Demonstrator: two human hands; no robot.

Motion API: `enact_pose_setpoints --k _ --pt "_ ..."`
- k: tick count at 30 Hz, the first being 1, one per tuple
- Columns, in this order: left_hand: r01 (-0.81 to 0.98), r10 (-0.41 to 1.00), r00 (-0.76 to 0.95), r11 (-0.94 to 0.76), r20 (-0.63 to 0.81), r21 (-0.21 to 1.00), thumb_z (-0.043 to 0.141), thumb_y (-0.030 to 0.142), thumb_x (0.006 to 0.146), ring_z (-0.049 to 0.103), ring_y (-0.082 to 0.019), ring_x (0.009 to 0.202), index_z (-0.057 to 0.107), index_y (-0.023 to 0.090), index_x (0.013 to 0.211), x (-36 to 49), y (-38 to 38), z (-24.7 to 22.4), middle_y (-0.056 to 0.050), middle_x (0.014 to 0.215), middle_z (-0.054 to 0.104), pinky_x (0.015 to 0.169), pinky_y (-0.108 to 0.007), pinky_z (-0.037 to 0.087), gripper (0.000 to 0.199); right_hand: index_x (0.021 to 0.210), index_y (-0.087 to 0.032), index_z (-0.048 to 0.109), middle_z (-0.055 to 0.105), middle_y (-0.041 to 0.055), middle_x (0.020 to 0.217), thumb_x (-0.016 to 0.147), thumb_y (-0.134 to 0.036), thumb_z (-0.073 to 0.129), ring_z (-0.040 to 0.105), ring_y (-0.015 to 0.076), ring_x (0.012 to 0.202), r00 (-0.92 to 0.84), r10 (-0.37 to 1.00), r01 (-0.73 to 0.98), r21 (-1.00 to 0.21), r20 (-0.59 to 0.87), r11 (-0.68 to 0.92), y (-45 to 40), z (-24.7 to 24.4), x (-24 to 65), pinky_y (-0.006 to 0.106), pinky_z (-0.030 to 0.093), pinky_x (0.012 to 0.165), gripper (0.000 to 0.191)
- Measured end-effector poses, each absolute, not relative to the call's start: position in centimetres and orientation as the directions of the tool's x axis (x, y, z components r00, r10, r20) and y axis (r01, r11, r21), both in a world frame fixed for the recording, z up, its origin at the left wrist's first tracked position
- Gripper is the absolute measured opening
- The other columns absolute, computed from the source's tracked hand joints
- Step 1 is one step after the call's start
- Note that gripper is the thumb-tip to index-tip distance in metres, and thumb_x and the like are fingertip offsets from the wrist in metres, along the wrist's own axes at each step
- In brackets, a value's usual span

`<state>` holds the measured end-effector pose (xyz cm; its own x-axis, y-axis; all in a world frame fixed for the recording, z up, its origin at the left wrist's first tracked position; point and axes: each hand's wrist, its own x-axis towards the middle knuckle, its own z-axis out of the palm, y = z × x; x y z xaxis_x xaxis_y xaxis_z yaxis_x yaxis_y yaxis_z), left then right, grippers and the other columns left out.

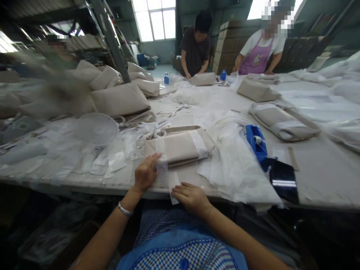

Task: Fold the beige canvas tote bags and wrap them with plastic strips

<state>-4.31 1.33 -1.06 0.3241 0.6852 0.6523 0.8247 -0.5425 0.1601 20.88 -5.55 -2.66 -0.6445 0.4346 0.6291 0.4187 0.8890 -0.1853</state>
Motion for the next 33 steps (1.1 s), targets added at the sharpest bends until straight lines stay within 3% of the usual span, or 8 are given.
enact_pose_setpoints --k 5,8,14,19,21,25,28,33 --pt "0.816 0.678 0.337 -0.556 0.653 0.157 0.049 -0.002 0.079 0.055 -0.019 0.130 0.052 0.023 0.135 -4.3 1.4 -0.7 -0.003 0.138 0.061 0.112 -0.039 0.046 0.062 0.108 -0.018 0.069 0.078 0.0058 0.102 0.097 -0.014 0.052 0.075 0.0154 0.091 -0.621 0.383 0.349 -0.197 0.684 0.916 -6.6 -3.1 16.0 0.031 0.059 0.092 0.021" --pt "0.818 0.655 0.324 -0.556 0.683 0.146 0.045 -0.003 0.080 0.055 -0.018 0.130 0.053 0.022 0.134 -4.2 1.2 -0.9 -0.004 0.136 0.062 0.111 -0.039 0.047 0.060 0.109 -0.017 0.069 0.078 0.0070 0.104 0.096 -0.013 0.055 0.074 0.0171 0.094 -0.653 0.357 0.328 -0.176 0.668 0.928 -6.9 -3.5 16.1 0.031 0.060 0.090 0.020" --pt "0.828 0.633 0.298 -0.543 0.714 0.136 0.044 0.001 0.086 0.057 -0.019 0.128 0.058 0.021 0.127 -3.6 0.6 -1.7 -0.007 0.133 0.064 0.109 -0.041 0.050 0.047 0.105 -0.025 0.071 0.075 0.0007 0.075 0.099 -0.040 0.053 0.072 0.0159 0.068 -0.815 0.382 0.254 -0.322 0.436 0.912 -3.9 1.5 19.0 0.029 0.058 0.088 0.024" --pt "0.835 0.638 0.267 -0.528 0.722 0.158 0.048 0.005 0.090 0.059 -0.020 0.126 0.063 0.021 0.119 -3.1 0.3 -1.5 -0.006 0.130 0.066 0.108 -0.042 0.050 0.036 0.121 -0.020 0.066 0.073 0.0108 0.114 0.099 -0.027 0.050 0.068 0.0238 0.107 -0.629 0.565 0.479 -0.305 0.534 0.823 5.8 6.6 16.7 0.038 0.053 0.096 0.028" --pt "0.837 0.629 0.264 -0.526 0.731 0.150 0.047 0.004 0.090 0.060 -0.020 0.124 0.064 0.021 0.115 -3.0 0.3 -1.3 -0.006 0.128 0.067 0.107 -0.042 0.051 0.035 0.125 -0.016 0.064 0.068 0.0151 0.125 0.098 -0.030 0.053 0.064 0.0274 0.115 -0.621 0.677 0.600 -0.317 0.394 0.735 10.2 7.6 15.0 0.040 0.049 0.100 0.032" --pt "0.848 0.634 0.262 -0.512 0.728 0.141 0.043 0.002 0.089 0.060 -0.020 0.123 0.064 0.021 0.114 -3.0 0.3 -1.2 -0.005 0.128 0.067 0.105 -0.042 0.052 0.038 0.114 -0.015 0.071 0.073 0.0161 0.111 0.096 -0.047 0.053 0.069 0.0292 0.102 -0.669 0.742 0.695 -0.313 0.050 0.647 16.1 8.4 12.4 0.036 0.051 0.088 0.041" --pt "0.847 0.640 0.265 -0.512 0.721 0.143 0.043 0.003 0.090 0.060 -0.021 0.123 0.064 0.022 0.114 -2.9 0.4 -1.4 -0.004 0.129 0.067 0.105 -0.043 0.053 0.037 0.105 -0.018 0.075 0.076 0.0112 0.103 0.092 -0.057 0.056 0.071 0.0265 0.091 -0.731 0.682 0.646 -0.332 -0.011 0.687 17.5 8.4 11.3 0.030 0.050 0.077 0.045" --pt "0.843 0.627 0.278 -0.522 0.728 0.127 0.043 0.003 0.090 0.061 -0.021 0.122 0.064 0.022 0.114 -2.9 0.4 -1.5 -0.003 0.128 0.067 0.104 -0.041 0.053 0.038 0.113 -0.018 0.073 0.075 0.0109 0.109 0.088 -0.066 0.055 0.069 0.0266 0.090 -0.744 0.663 0.636 -0.395 -0.086 0.663 17.8 8.0 10.4 0.029 0.047 0.072 0.057"
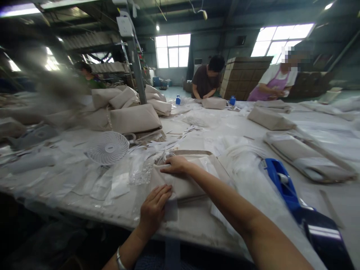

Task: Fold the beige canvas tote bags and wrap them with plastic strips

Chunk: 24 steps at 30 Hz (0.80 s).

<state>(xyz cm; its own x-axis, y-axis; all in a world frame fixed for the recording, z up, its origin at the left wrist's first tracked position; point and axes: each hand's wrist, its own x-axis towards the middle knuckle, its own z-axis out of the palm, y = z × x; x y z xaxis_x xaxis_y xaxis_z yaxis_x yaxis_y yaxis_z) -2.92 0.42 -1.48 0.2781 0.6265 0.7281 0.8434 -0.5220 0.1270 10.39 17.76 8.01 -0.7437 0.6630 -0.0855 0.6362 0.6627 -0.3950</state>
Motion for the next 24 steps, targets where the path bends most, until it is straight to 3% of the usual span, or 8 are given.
enact_pose_setpoints --k 6,10,16,20,24 --pt "0.854 0.606 0.277 -0.510 0.746 0.097 0.042 0.003 0.091 0.063 -0.020 0.118 0.064 0.021 0.117 -3.0 0.4 -1.7 -0.004 0.127 0.068 0.103 -0.040 0.053 0.038 0.109 -0.020 0.074 0.075 0.0079 0.106 0.092 -0.065 0.049 0.068 0.0235 0.089 -0.788 0.611 0.585 -0.406 -0.081 0.702 19.3 8.1 13.6 0.028 0.046 0.074 0.055" --pt "0.858 0.604 0.267 -0.504 0.751 0.101 0.046 0.005 0.091 0.063 -0.021 0.118 0.064 0.021 0.116 -3.0 0.5 -1.9 -0.004 0.126 0.068 0.103 -0.039 0.053 0.035 0.101 -0.022 0.077 0.076 0.0050 0.098 0.092 -0.065 0.048 0.068 0.0214 0.086 -0.723 0.685 0.664 -0.374 -0.096 0.648 20.3 8.2 17.3 0.026 0.046 0.075 0.052" --pt "0.860 0.635 0.255 -0.494 0.729 0.128 0.045 0.002 0.091 0.062 -0.020 0.120 0.063 0.022 0.117 -3.0 0.4 -1.8 -0.003 0.128 0.068 0.104 -0.040 0.052 0.038 0.103 -0.021 0.076 0.076 0.0085 0.100 0.091 -0.072 0.044 0.068 0.0242 0.088 -0.651 0.754 0.729 -0.350 -0.091 0.587 20.4 7.3 18.7 0.028 0.045 0.074 0.061" --pt "0.858 0.651 0.250 -0.493 0.717 0.148 0.046 0.005 0.090 0.063 -0.021 0.119 0.064 0.022 0.116 -2.9 0.2 -1.7 -0.005 0.126 0.068 0.104 -0.041 0.053 0.035 0.103 -0.022 0.076 0.076 0.0072 0.099 0.092 -0.066 0.048 0.068 0.0231 0.088 -0.651 0.752 0.731 -0.349 -0.100 0.586 20.9 7.2 19.5 0.027 0.044 0.074 0.053" --pt "0.855 0.646 0.251 -0.498 0.721 0.149 0.042 0.002 0.088 0.063 -0.021 0.120 0.064 0.022 0.116 -2.9 0.2 -1.6 -0.006 0.125 0.069 0.105 -0.041 0.052 0.041 0.096 -0.020 0.077 0.076 0.0103 0.095 0.094 -0.066 0.042 0.067 0.0250 0.086 -0.637 0.766 0.748 -0.314 -0.091 0.585 21.2 7.0 20.8 0.030 0.044 0.076 0.058"
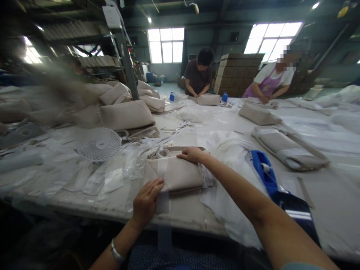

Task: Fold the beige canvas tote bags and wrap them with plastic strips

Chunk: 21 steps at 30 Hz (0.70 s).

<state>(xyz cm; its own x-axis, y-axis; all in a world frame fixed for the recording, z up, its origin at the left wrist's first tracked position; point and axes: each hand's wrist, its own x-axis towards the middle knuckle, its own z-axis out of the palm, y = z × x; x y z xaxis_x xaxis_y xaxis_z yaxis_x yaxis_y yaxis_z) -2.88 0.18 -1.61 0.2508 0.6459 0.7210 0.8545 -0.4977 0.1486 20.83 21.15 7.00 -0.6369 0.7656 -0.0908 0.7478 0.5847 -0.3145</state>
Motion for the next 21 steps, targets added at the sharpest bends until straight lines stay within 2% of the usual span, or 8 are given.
enact_pose_setpoints --k 4,9,11,14,16,18,21 --pt "0.849 0.636 0.259 -0.508 0.727 0.143 0.043 0.002 0.088 0.062 -0.020 0.120 0.064 0.022 0.117 -2.9 0.3 -1.6 -0.005 0.126 0.068 0.105 -0.040 0.052 0.041 0.097 -0.019 0.077 0.076 0.0099 0.095 0.095 -0.065 0.041 0.067 0.0247 0.085 -0.640 0.764 0.745 -0.311 -0.082 0.591 20.4 7.1 20.5 0.029 0.045 0.076 0.058" --pt "0.840 0.652 0.256 -0.515 0.714 0.169 0.045 0.002 0.087 0.062 -0.020 0.120 0.063 0.022 0.117 -2.9 0.2 -1.4 -0.005 0.125 0.069 0.105 -0.041 0.051 0.040 0.107 -0.020 0.076 0.076 0.0092 0.105 0.096 -0.066 0.040 0.069 0.0247 0.089 -0.665 0.746 0.709 -0.341 -0.033 0.617 19.0 7.5 17.8 0.028 0.048 0.078 0.059" --pt "0.833 0.661 0.248 -0.518 0.709 0.191 0.045 0.002 0.088 0.062 -0.020 0.120 0.063 0.022 0.117 -2.9 0.1 -1.3 -0.005 0.125 0.069 0.106 -0.041 0.051 0.040 0.109 -0.017 0.075 0.075 0.0127 0.106 0.096 -0.062 0.044 0.069 0.0281 0.093 -0.654 0.756 0.712 -0.336 0.000 0.616 18.1 7.6 17.1 0.033 0.049 0.084 0.056" --pt "0.830 0.680 0.242 -0.515 0.692 0.216 0.044 0.002 0.089 0.061 -0.020 0.122 0.062 0.022 0.118 -2.9 0.0 -1.2 -0.005 0.127 0.068 0.108 -0.041 0.049 0.040 0.126 -0.016 0.067 0.067 0.0145 0.127 0.099 -0.042 0.049 0.061 0.0291 0.117 -0.658 0.744 0.680 -0.333 0.117 0.653 15.3 7.4 17.1 0.038 0.044 0.102 0.042" --pt "0.829 0.696 0.241 -0.510 0.676 0.230 0.044 0.002 0.090 0.060 -0.019 0.123 0.061 0.022 0.119 -2.9 0.0 -1.2 -0.004 0.128 0.067 0.109 -0.040 0.048 0.040 0.137 -0.019 0.058 0.059 0.0119 0.139 0.099 -0.030 0.053 0.053 0.0256 0.128 -0.693 0.665 0.588 -0.314 0.279 0.745 12.3 6.8 17.8 0.039 0.040 0.110 0.040" --pt "0.828 0.708 0.234 -0.504 0.667 0.244 0.045 0.004 0.091 0.059 -0.018 0.123 0.061 0.022 0.119 -2.8 -0.1 -1.2 -0.004 0.129 0.067 0.110 -0.039 0.047 0.037 0.139 -0.022 0.055 0.059 0.0088 0.140 0.097 -0.024 0.056 0.052 0.0230 0.129 -0.741 0.528 0.465 -0.250 0.415 0.849 8.9 5.8 18.6 0.040 0.041 0.111 0.042" --pt "0.830 0.718 0.223 -0.495 0.660 0.258 0.050 0.010 0.094 0.059 -0.017 0.124 0.061 0.023 0.118 -2.7 -0.1 -1.2 -0.003 0.128 0.067 0.111 -0.038 0.045 0.030 0.141 -0.027 0.052 0.062 0.0054 0.137 0.097 -0.019 0.055 0.054 0.0216 0.128 -0.796 0.379 0.364 -0.127 0.471 0.923 4.7 4.0 19.1 0.045 0.040 0.114 0.045"
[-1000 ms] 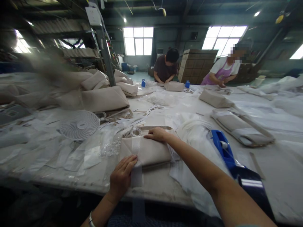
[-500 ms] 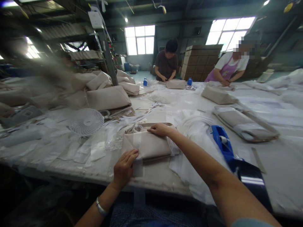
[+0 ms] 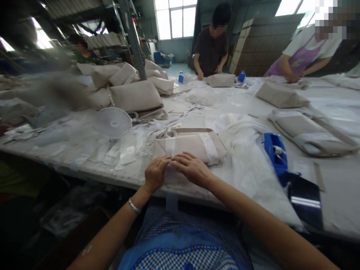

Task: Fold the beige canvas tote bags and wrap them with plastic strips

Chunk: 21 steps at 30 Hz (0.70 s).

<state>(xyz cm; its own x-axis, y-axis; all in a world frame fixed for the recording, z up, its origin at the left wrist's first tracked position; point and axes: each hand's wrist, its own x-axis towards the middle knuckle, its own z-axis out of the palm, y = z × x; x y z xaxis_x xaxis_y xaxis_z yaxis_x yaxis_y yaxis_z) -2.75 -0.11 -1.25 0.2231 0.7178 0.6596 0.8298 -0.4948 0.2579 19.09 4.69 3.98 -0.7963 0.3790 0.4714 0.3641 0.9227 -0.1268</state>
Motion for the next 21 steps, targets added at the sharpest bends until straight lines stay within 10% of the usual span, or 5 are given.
enact_pose_setpoints --k 12,21 --pt "0.845 0.688 0.215 -0.487 0.693 0.221 0.052 0.010 0.093 0.062 -0.018 0.119 0.055 0.023 0.129 -2.9 0.0 -1.4 -0.005 0.128 0.067 0.107 -0.037 0.050 0.039 0.093 -0.021 0.072 0.072 0.0027 0.084 0.096 -0.013 0.055 0.063 0.0167 0.083 -0.713 0.167 0.313 0.096 0.681 0.945 3.6 2.3 16.9 0.032 0.051 0.084 0.018" --pt "0.818 0.681 0.261 -0.532 0.684 0.219 0.058 0.008 0.088 0.056 -0.019 0.128 0.062 0.023 0.121 -3.2 0.1 -1.5 -0.004 0.131 0.066 0.110 -0.038 0.049 0.037 0.101 -0.022 0.072 0.076 0.0014 0.092 0.097 -0.014 0.056 0.066 0.0162 0.088 -0.778 0.169 0.264 0.070 0.605 0.962 2.7 1.4 18.3 0.032 0.050 0.085 0.018"
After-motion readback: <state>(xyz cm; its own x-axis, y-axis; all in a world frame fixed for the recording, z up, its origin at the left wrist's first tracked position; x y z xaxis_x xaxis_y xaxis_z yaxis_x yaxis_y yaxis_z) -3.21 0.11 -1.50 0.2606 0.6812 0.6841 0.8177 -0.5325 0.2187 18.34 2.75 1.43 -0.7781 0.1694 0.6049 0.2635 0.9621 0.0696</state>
